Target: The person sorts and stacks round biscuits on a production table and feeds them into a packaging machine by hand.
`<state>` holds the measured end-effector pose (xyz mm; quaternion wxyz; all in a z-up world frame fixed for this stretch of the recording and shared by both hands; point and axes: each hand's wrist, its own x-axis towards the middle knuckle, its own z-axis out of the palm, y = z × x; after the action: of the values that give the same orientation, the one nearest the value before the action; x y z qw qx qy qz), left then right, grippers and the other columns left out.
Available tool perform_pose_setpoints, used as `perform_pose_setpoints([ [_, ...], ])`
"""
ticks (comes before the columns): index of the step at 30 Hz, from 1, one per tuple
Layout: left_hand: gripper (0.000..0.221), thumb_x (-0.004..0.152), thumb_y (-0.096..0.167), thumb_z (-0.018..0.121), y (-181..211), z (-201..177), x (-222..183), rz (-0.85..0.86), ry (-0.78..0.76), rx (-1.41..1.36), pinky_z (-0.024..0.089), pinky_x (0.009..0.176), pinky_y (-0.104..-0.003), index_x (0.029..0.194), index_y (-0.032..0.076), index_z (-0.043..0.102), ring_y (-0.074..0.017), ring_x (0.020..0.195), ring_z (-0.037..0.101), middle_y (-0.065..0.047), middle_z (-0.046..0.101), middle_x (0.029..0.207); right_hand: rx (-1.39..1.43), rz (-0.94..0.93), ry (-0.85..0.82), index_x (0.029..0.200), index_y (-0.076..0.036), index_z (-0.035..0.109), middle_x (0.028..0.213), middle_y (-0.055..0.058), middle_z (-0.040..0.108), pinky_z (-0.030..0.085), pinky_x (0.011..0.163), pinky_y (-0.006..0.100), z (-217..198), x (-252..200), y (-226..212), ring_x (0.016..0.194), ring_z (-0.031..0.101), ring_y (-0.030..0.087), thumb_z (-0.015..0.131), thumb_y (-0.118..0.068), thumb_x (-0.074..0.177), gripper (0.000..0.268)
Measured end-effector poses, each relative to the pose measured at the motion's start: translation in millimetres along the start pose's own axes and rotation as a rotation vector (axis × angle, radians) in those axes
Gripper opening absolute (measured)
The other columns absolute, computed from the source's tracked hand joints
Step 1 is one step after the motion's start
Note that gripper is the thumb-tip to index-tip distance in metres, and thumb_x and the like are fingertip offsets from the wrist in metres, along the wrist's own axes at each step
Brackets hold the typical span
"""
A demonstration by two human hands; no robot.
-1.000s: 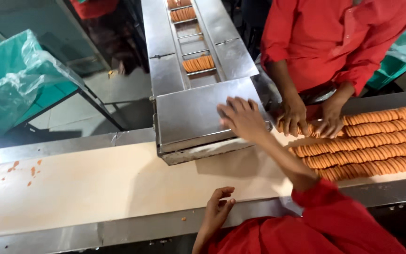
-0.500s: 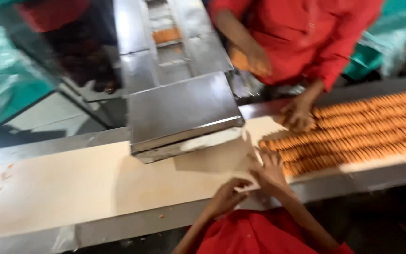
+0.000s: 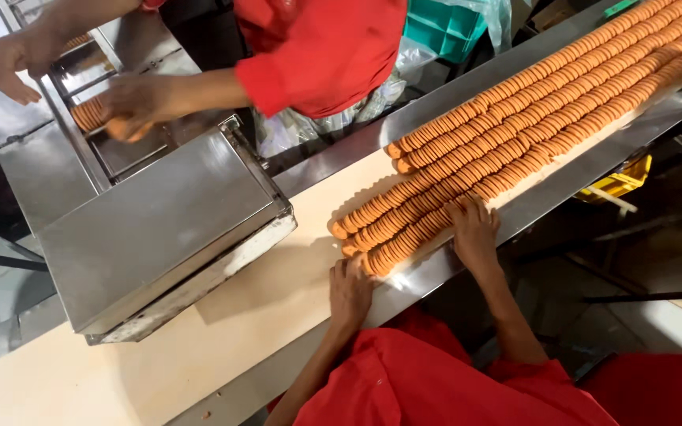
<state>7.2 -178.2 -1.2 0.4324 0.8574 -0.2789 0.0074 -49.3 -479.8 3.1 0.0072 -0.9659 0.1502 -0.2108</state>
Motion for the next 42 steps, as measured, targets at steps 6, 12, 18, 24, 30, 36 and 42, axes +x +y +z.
perform_pose_setpoints([
  [6, 0.062, 0.086, 0.016, 0.079, 12.4, 3.7, -14.0, 0.079, 0.040, -0.285, 0.051, 0.104, -0.040, 0.142, 0.011, 0.054, -0.0394, 0.133, 0.047, -0.019, 0.046, 0.145, 0.359, -0.105, -0.138, 0.126, -0.021, 0.066, 0.135, 0.012, 0.053, 0.038, 0.113, 0.055, -10.0, 4.4, 4.8, 0.133, 0.051, 0.033, 0.070, -0.014, 0.083, 0.044],
  [12, 0.077, 0.072, 0.032, 0.088, 22.7, -20.7, -21.4, -0.040, 0.032, 0.266, 0.040, 0.094, -0.056, 0.140, 0.015, 0.057, -0.0360, 0.130, 0.044, -0.011, 0.049, 0.140, 0.642, -0.113, -0.422, 0.136, -0.023, 0.062, 0.142, 0.012, 0.045, 0.043, 0.104, 0.052, -35.1, -17.0, -63.2, 0.130, 0.048, 0.034, 0.075, -0.033, 0.074, 0.063],
  [18, 0.070, 0.068, 0.040, 0.087, 32.5, -8.0, 1.2, 0.126, 0.222, 0.401, 0.038, 0.094, -0.058, 0.132, 0.026, 0.061, -0.0372, 0.126, 0.044, -0.007, 0.051, 0.134, 0.304, -0.231, -0.196, 0.129, -0.021, 0.065, 0.132, 0.010, 0.053, 0.031, 0.103, 0.063, -32.1, -30.0, -114.6, 0.133, 0.042, 0.038, 0.086, -0.043, 0.073, 0.063],
  [24, 0.065, 0.073, 0.040, 0.090, 11.5, -16.0, -11.7, 0.048, 0.050, 0.325, 0.037, 0.086, -0.059, 0.131, 0.026, 0.065, -0.0348, 0.124, 0.046, -0.006, 0.055, 0.122, 0.508, -0.404, 0.067, 0.121, -0.018, 0.066, 0.133, 0.008, 0.056, 0.035, 0.115, 0.054, 4.8, -24.1, -32.1, 0.134, 0.046, 0.035, 0.083, -0.028, 0.074, 0.050],
  [30, 0.066, 0.065, 0.040, 0.090, 2.8, -104.7, -10.3, 0.091, 0.332, 0.266, 0.035, 0.097, -0.063, 0.124, 0.021, 0.068, -0.0372, 0.122, 0.046, -0.009, 0.056, 0.121, 0.556, -0.515, 0.328, 0.111, -0.025, 0.076, 0.127, 0.006, 0.058, 0.036, 0.112, 0.053, -37.8, 46.4, -113.4, 0.132, 0.046, 0.037, 0.085, -0.021, 0.073, 0.039],
  [36, 0.045, 0.087, 0.031, 0.083, -4.5, -246.8, 66.7, -0.025, 0.660, 0.786, 0.039, 0.100, -0.058, 0.129, 0.028, 0.066, -0.0290, 0.128, 0.050, -0.003, 0.058, 0.129, 0.709, -0.861, 0.429, 0.116, -0.027, 0.077, 0.129, 0.002, 0.062, 0.038, 0.109, 0.056, -66.7, 217.9, -304.3, 0.134, 0.049, 0.035, 0.085, -0.024, 0.078, 0.038],
  [42, 0.057, 0.077, 0.042, 0.084, -16.1, -310.7, 90.8, -0.288, 0.647, 0.637, 0.039, 0.093, -0.061, 0.128, 0.024, 0.065, -0.0348, 0.121, 0.047, -0.007, 0.058, 0.125, 0.524, -0.527, -0.147, 0.112, -0.036, 0.074, 0.135, 0.003, 0.056, 0.034, 0.093, 0.066, -33.3, 315.6, -461.9, 0.129, 0.043, 0.036, 0.084, -0.030, 0.069, 0.045],
])
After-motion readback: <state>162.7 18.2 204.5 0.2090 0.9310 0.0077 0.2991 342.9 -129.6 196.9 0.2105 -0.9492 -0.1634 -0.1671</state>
